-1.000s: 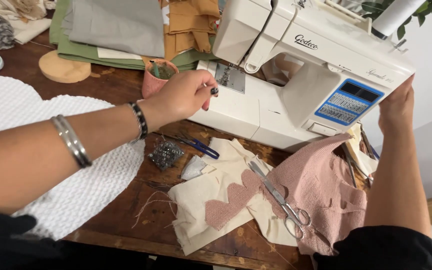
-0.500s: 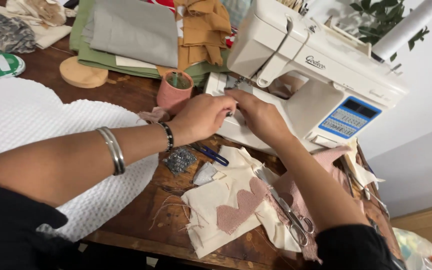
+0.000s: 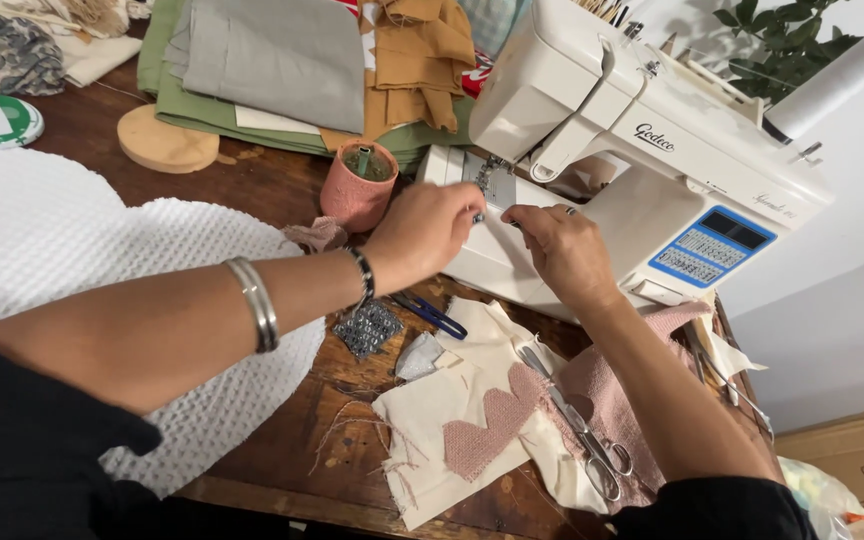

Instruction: Crafting and assembling a decorative heart-shaped pillow using a sewing machine, scissors, and hot glue.

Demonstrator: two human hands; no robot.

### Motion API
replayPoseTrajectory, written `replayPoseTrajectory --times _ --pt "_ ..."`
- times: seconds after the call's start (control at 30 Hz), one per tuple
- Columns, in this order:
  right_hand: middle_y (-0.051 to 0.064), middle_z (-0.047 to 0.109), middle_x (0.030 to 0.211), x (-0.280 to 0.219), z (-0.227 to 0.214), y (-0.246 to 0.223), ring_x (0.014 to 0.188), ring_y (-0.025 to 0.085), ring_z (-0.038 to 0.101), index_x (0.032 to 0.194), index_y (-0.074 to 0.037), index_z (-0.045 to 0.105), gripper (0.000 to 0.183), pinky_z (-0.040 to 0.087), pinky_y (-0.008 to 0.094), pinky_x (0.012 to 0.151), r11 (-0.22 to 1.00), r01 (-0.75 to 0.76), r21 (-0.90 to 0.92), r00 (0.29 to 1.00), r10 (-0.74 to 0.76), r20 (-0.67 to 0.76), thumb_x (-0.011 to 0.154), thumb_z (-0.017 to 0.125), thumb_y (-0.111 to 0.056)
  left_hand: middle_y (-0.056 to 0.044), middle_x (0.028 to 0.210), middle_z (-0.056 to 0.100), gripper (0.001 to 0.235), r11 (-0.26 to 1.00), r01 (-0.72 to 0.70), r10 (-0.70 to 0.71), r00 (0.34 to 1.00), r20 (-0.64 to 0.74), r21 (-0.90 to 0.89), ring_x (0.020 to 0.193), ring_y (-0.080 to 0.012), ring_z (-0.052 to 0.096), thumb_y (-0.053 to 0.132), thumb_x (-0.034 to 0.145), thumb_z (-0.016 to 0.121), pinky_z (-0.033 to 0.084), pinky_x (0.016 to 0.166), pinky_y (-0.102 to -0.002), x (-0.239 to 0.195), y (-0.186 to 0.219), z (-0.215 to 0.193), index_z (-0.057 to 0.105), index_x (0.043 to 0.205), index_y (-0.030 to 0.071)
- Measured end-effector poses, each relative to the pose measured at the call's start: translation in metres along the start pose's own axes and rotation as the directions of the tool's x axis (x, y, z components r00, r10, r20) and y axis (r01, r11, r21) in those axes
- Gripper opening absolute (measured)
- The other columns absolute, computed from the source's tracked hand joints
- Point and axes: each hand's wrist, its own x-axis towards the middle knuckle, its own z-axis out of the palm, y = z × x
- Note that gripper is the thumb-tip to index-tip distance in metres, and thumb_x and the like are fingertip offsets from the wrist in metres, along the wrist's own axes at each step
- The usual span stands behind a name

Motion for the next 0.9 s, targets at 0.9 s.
replayPoseTrajectory --times 0.9 --pt "-0.003 0.074 0.080 -0.144 -0.221 -0.163 0.074 0.021 0.069 0.109 -0.023 0.072 0.020 0.050 0.039 0.075 0.971 -0.240 0.011 0.943 0.230 0.241 0.099 0.055 -0.018 -0.001 0.097 0.074 0.014 0.791 -0.592 0.523 0.784 0.333 0.152 0.106 -0.0251 0.063 0.025 0.100 0.061 0.036 0.117 -0.053 -0.014 0.038 0.031 0.068 0.097 0.013"
